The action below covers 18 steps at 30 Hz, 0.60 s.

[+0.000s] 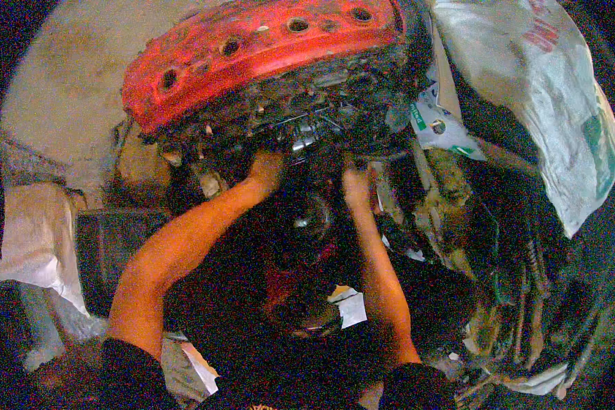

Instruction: The person sits on the floor and uses their hands to reach into and remove internal components from an engine block.

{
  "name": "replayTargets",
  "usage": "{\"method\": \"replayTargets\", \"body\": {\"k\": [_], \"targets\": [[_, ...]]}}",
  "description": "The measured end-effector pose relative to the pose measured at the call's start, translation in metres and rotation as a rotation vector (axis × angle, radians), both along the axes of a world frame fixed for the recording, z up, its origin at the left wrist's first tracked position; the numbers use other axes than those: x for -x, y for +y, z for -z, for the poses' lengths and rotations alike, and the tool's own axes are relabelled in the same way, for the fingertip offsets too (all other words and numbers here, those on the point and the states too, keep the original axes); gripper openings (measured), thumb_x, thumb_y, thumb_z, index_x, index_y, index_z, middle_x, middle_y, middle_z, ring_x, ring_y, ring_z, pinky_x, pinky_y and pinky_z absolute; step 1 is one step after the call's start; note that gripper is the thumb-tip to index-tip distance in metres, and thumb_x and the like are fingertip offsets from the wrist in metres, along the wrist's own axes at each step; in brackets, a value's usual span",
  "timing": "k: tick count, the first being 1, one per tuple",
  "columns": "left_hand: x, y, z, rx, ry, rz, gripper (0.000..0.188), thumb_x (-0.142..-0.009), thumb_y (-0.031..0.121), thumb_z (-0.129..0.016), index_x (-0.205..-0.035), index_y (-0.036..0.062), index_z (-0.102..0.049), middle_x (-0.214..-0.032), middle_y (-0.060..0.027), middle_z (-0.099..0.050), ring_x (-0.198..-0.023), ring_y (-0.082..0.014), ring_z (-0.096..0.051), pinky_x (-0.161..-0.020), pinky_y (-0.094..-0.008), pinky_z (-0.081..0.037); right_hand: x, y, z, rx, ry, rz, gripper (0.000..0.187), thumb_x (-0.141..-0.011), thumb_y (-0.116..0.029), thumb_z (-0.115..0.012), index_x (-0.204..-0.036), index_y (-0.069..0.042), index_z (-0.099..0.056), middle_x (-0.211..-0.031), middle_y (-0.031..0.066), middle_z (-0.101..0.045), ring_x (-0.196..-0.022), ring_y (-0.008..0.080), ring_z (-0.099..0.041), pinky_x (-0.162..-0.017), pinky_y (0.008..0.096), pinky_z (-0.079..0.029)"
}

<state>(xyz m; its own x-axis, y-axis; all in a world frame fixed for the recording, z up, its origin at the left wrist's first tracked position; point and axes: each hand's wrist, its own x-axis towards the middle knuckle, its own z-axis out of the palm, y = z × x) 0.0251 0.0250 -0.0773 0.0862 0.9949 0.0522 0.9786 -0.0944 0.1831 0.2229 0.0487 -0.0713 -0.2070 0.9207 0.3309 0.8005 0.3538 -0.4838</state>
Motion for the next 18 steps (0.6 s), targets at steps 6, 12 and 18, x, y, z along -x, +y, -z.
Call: {"method": "replayTargets", "body": {"k": [6,12,18], "targets": [[-0.001,0.002,-0.015,0.216,0.135,0.078,0.037,-0.071,0.008,-0.038,-0.107,0.0058,-0.044,-0.096,-0.0152,-0.052,-0.086,-0.0331,-0.05,-0.073,-0.0455,-0.039,0.005,0.0,-0.006,0.361,0.196,-0.008,0.034,-0.077,-0.022,-0.039,-0.105,-0.003,-0.044,-0.089,0.017,-0.054,-0.083,0.0274,-0.051,-0.074,0.0381,-0.036],[0.007,0.0,0.009,-0.075,-0.093,0.086,0.034,-0.073,0.009,-0.038,-0.106,0.0062,-0.045,-0.098,-0.016,-0.052,-0.085,-0.03,-0.051,-0.074,-0.0419,-0.04,0.028,-0.01,-0.06,0.706,0.569,-0.236,0.038,-0.076,-0.035,-0.046,-0.092,-0.002,-0.053,-0.084,0.0115,-0.057,-0.076,0.0227,-0.056,-0.063,0.0298,-0.045],[0.011,-0.008,-0.032,0.111,-0.112,0.128,0.031,-0.073,0.01,-0.039,-0.103,0.006,-0.048,-0.099,-0.015,-0.051,-0.09,-0.0281,-0.05,-0.076,-0.0383,-0.04,0.032,-0.014,-0.097,1.313,1.184,-0.15,0.037,-0.075,-0.031,-0.049,-0.094,0.001,-0.047,-0.083,0.0172,-0.055,-0.075,0.0276,-0.056,-0.072,0.0383,-0.045]]}}
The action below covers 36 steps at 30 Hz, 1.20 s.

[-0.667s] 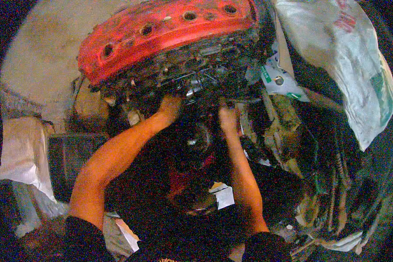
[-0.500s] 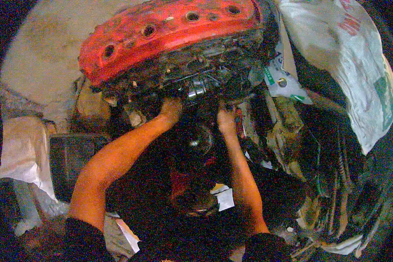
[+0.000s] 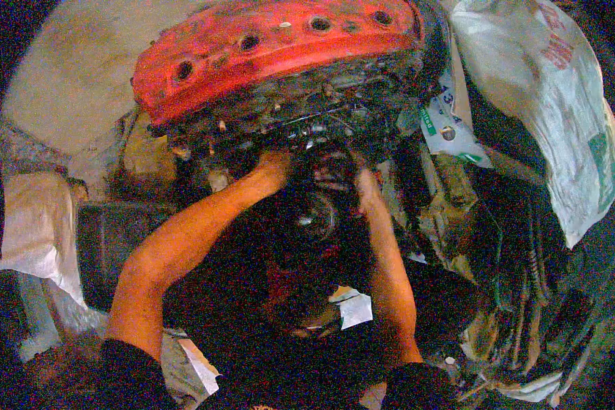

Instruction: The person sits on the floor and uses their hands to reach into and remove internal components from an engine block.

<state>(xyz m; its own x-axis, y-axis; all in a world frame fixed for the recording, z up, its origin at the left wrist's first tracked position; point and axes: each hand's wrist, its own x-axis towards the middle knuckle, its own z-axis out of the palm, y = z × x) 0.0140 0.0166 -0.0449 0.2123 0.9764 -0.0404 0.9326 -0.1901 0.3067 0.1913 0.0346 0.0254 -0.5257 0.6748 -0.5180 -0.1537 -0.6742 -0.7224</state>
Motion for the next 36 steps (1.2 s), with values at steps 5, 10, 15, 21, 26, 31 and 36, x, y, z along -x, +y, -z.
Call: {"method": "replayTargets", "body": {"k": [5,10,15,21,26,31,36], "targets": [[-0.019,0.0,0.111,-0.207,-0.067,0.062,0.029,-0.073,0.015,-0.041,-0.099,0.0083,-0.052,-0.099,-0.011,-0.052,-0.09,-0.0251,-0.05,-0.076,-0.0366,-0.04,0.006,-0.001,-0.007,-0.789,-0.565,-0.254,0.027,-0.078,-0.013,-0.047,-0.103,-0.004,-0.041,-0.09,0.0136,-0.051,-0.072,0.0227,-0.056,-0.068,0.0303,-0.046],[-0.031,-0.026,0.085,-0.106,-0.078,0.23,0.028,-0.071,0.015,-0.043,-0.097,0.0086,-0.053,-0.098,-0.0107,-0.053,-0.089,-0.0247,-0.05,-0.076,-0.0362,-0.04,0.014,-0.007,-0.007,-1.443,-1.133,-0.183,0.049,-0.077,-0.011,-0.046,-0.12,-0.004,-0.025,-0.103,0.0145,-0.048,-0.086,0.0233,-0.051,-0.07,0.0329,-0.043],[-0.029,-0.035,0.085,-0.052,-0.063,0.272,0.028,-0.07,0.016,-0.044,-0.095,0.0088,-0.053,-0.097,-0.0104,-0.053,-0.088,-0.0243,-0.05,-0.077,-0.0358,-0.039,0.041,-0.022,0.02,-0.906,-1.56,-0.5,0.036,-0.072,-0.017,-0.044,-0.103,0.0,-0.044,-0.1,0.019,-0.05,-0.085,0.0381,-0.049,-0.072,0.0415,-0.042],[-0.026,-0.031,0.087,-0.075,-0.051,0.265,0.027,-0.068,0.016,-0.046,-0.093,0.009,-0.054,-0.095,-0.01,-0.054,-0.087,-0.0238,-0.05,-0.077,-0.0353,-0.039,0.048,-0.013,0.028,-0.978,-1.39,-0.355,0.033,-0.074,-0.01,-0.033,-0.105,-0.004,-0.044,-0.099,0.0212,-0.048,-0.089,0.0375,-0.047,-0.076,0.0444,-0.039],[-0.026,-0.023,0.086,-0.095,-0.021,0.26,0.027,-0.066,0.016,-0.048,-0.092,0.0092,-0.054,-0.094,-0.0097,-0.055,-0.085,-0.0234,-0.051,-0.077,-0.035,-0.039,0.045,-0.019,0.051,-1.128,-1.318,-0.152,0.031,-0.065,-0.004,-0.046,-0.096,-0.001,-0.048,-0.082,0.0239,-0.054,-0.076,0.0392,-0.051,-0.068,0.041,-0.042],[-0.02,-0.012,0.08,-0.121,-0.008,0.291,0.027,-0.065,0.016,-0.049,-0.09,0.0094,-0.055,-0.093,-0.0094,-0.055,-0.084,-0.023,-0.051,-0.077,-0.0346,-0.039,0.038,-0.022,0.074,-1.242,-1.507,-0.208,0.028,-0.068,-0.01,-0.046,-0.093,0.003,-0.047,-0.087,0.025,-0.052,-0.082,0.0371,-0.05,-0.071,0.0406,-0.041],[0.005,-0.004,0.085,0.168,0.122,0.279,0.022,-0.056,0.018,-0.057,-0.077,0.0108,-0.061,-0.082,-0.0101,-0.058,-0.078,-0.0242,-0.053,-0.074,-0.036,-0.041,0.051,-0.021,0.036,-1.126,-1.238,-0.226,0.031,-0.073,-0.014,-0.04,-0.099,0.002,-0.044,-0.093,0.0257,-0.049,-0.088,0.0396,-0.046,-0.077,0.0446,-0.037]]}}
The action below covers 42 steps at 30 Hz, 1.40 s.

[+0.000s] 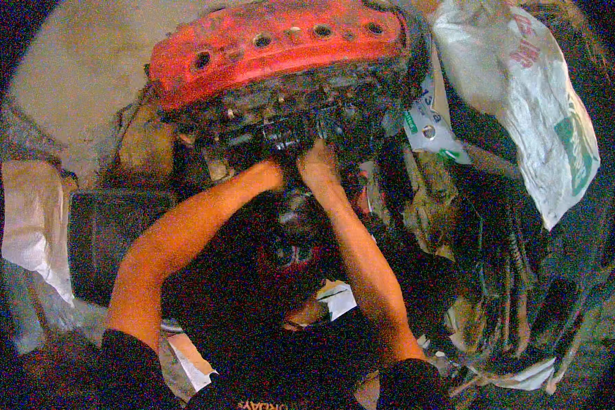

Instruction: The person sits on the floor and uses their hands to reach into and remove internal components from an engine block.

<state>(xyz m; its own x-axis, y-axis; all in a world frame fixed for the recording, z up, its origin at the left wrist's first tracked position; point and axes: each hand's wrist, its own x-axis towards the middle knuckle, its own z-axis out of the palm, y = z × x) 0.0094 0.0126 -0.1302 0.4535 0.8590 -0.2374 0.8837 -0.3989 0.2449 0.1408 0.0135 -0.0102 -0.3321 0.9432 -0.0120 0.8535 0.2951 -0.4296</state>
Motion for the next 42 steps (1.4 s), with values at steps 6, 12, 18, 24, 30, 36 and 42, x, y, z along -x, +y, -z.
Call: {"method": "replayTargets", "body": {"k": [6,12,18,24,30,36,42], "targets": [[0.003,0.004,-0.054,0.042,0.037,-0.158,0.037,-0.06,0.021,-0.057,-0.096,0.0088,-0.055,-0.1,-0.0144,-0.052,-0.092,-0.028,-0.049,-0.083,-0.0359,-0.036,-0.015,0.022,0.012,-0.047,0.046,0.036,0.039,-0.068,-0.011,-0.044,-0.103,0.005,-0.038,-0.095,0.0254,-0.047,-0.089,0.0381,-0.046,-0.083,0.0426,-0.033],[0.042,-0.01,-0.056,-0.152,-0.098,-0.18,0.049,-0.067,0.017,-0.05,-0.114,0.0092,-0.04,-0.117,-0.0143,-0.039,-0.107,-0.0294,-0.037,-0.093,-0.0345,-0.026,0.03,-0.003,0.05,-0.529,0.122,0.102,0.037,-0.061,-0.007,-0.05,-0.096,0.004,-0.046,-0.082,0.0187,-0.056,-0.077,0.032,-0.053,-0.079,0.0367,-0.038],[0.021,-0.002,-0.087,0.126,0.209,-0.15,0.052,-0.063,0.022,-0.051,-0.113,0.0095,-0.043,-0.118,-0.0125,-0.039,-0.113,-0.0247,-0.032,-0.097,-0.0434,-0.007,0.014,-0.003,0.053,-0.283,0.214,0.228,0.034,-0.064,-0.006,-0.051,-0.097,0.003,-0.047,-0.085,0.0178,-0.056,-0.078,0.032,-0.053,-0.078,0.0353,-0.039],[0.022,-0.016,-0.117,0.098,0.149,-0.11,0.066,-0.062,0.026,-0.053,-0.122,0.0107,-0.028,-0.127,-0.012,-0.024,-0.119,-0.0281,-0.017,-0.097,-0.0449,-0.005,-0.015,0.023,0.025,0.034,0.466,-0.036,0.049,-0.06,-0.007,-0.053,-0.106,0.004,-0.039,-0.1,0.0235,-0.046,-0.097,0.0364,-0.042,-0.083,0.0374,-0.034],[0.036,-0.027,-0.109,0.268,0.214,-0.187,0.077,-0.059,0.029,-0.057,-0.125,0.0139,-0.021,-0.13,-0.0115,-0.016,-0.121,-0.0275,-0.008,-0.096,-0.0482,-0.001,0.021,-0.014,-0.01,0.039,0.761,0.119,0.044,-0.06,-0.011,-0.056,-0.099,0.004,-0.043,-0.086,0.0188,-0.055,-0.08,0.033,-0.052,-0.072,0.0364,-0.041],[0.027,-0.016,-0.096,0.047,0.247,-0.062,0.076,-0.06,0.032,-0.056,-0.126,0.0175,-0.019,-0.132,-0.0087,-0.013,-0.122,-0.0263,-0.006,-0.095,-0.0494,0.001,0.014,-0.009,0.009,0.021,0.136,0.083,0.035,-0.063,-0.01,-0.053,-0.095,0.003,-0.046,-0.091,0.0236,-0.05,-0.083,0.0382,-0.048,-0.071,0.042,-0.04],[0.015,-0.005,-0.094,0.176,0.135,-0.149,0.063,-0.062,0.028,-0.055,-0.119,0.0142,-0.033,-0.125,-0.0091,-0.028,-0.118,-0.0257,-0.016,-0.095,-0.0474,-0.006,-0.003,-0.016,0.032,-0.155,-0.049,-0.021,0.036,-0.066,-0.009,-0.05,-0.099,0.002,-0.045,-0.083,0.0251,-0.052,-0.079,0.0385,-0.05,-0.071,0.0414,-0.04]]}}
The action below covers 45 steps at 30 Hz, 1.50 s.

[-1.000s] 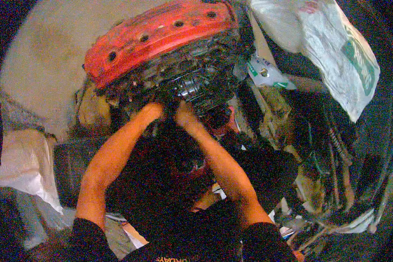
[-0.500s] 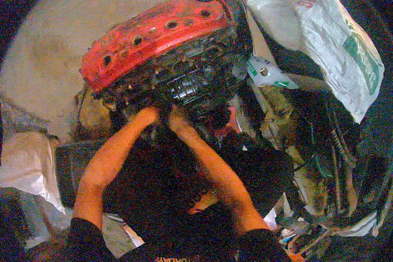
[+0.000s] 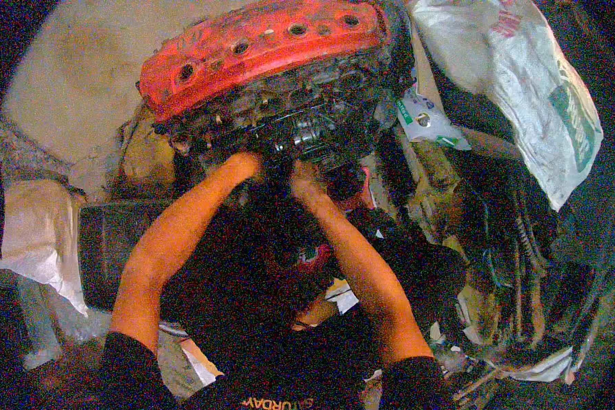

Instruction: The person sits on the floor and uses their hands to reach into and remove internal components from an engine block.

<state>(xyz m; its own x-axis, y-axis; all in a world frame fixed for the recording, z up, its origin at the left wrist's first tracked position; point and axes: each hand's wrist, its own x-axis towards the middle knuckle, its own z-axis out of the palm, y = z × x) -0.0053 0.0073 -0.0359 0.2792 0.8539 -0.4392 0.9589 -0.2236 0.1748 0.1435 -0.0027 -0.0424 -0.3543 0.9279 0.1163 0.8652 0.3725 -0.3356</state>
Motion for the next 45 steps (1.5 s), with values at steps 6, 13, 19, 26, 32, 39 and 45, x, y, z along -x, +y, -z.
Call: {"method": "replayTargets", "body": {"k": [6,13,19,26,32,39,45], "targets": [[0.03,0.005,0.056,-0.192,-0.251,-0.141,0.05,-0.064,0.023,-0.054,-0.112,0.0107,-0.043,-0.114,-0.0134,-0.043,-0.103,-0.028,-0.042,-0.09,-0.0347,-0.031,0.029,0.011,-0.018,0.161,0.263,0.038,0.031,-0.064,-0.007,-0.051,-0.092,0.006,-0.045,-0.079,0.0272,-0.051,-0.078,0.038,-0.051,-0.069,0.0411,-0.041],[0.005,-0.01,-0.017,0.087,0.122,0.045,0.047,-0.06,0.022,-0.057,-0.106,0.0095,-0.049,-0.115,-0.0098,-0.042,-0.11,-0.0254,-0.034,-0.094,-0.0424,-0.018,0.011,0.018,-0.018,-0.046,0.013,-0.049,0.031,-0.067,-0.013,-0.049,-0.088,0.01,-0.045,-0.082,0.0264,-0.05,-0.077,0.0383,-0.05,-0.07,0.0417,-0.041],[0.013,-0.018,-0.028,-0.008,0.118,0.057,0.047,-0.059,0.019,-0.056,-0.104,0.0091,-0.05,-0.112,-0.0107,-0.044,-0.108,-0.0254,-0.036,-0.094,-0.041,-0.02,0.027,0.012,-0.05,0.048,0.156,0.042,0.035,-0.064,-0.011,-0.052,-0.093,0.008,-0.045,-0.085,0.0245,-0.051,-0.079,0.0387,-0.049,-0.071,0.0409,-0.041],[0.018,-0.016,-0.017,-0.081,0.096,0.054,0.043,-0.057,0.016,-0.055,-0.099,0.008,-0.054,-0.105,-0.0123,-0.05,-0.102,-0.0253,-0.043,-0.093,-0.0386,-0.024,0.024,0.024,-0.024,0.02,0.034,-0.04,0.034,-0.07,-0.008,-0.044,-0.1,0.008,-0.041,-0.088,0.0237,-0.05,-0.079,0.0379,-0.05,-0.068,0.043,-0.041],[0.058,0.0,0.071,-0.35,-0.199,-0.057,0.028,-0.064,0.019,-0.052,-0.089,0.0066,-0.055,-0.087,-0.0167,-0.056,-0.079,-0.0302,-0.054,-0.07,-0.0393,-0.043,-0.015,0.062,-0.024,0.074,-0.625,-0.677,0.023,-0.07,-0.014,-0.041,-0.072,0.001,-0.059,-0.083,0.0245,-0.054,-0.08,0.0385,-0.051,-0.072,0.0427,-0.04],[-0.012,-0.022,0.003,-0.215,-0.32,0.087,0.028,-0.063,0.018,-0.052,-0.088,0.005,-0.055,-0.079,-0.0178,-0.056,-0.072,-0.0319,-0.054,-0.061,-0.0398,-0.044,-0.118,0.015,-0.032,0.305,-0.549,-0.598,0.035,-0.071,-0.024,-0.039,-0.095,-0.002,-0.051,-0.101,0.0181,-0.049,-0.093,0.0325,-0.046,-0.083,0.037,-0.032],[-0.043,-0.028,0.003,-0.151,-0.402,0.189,0.03,-0.066,0.019,-0.052,-0.094,0.007,-0.052,-0.081,-0.0185,-0.055,-0.075,-0.0327,-0.053,-0.063,-0.0397,-0.043,-0.157,-0.029,0.077,0.174,-0.033,-0.291,0.046,-0.07,-0.028,-0.041,-0.11,-0.004,-0.042,-0.111,0.0164,-0.043,-0.1,0.0317,-0.041,-0.089,0.0378,-0.026]]}}
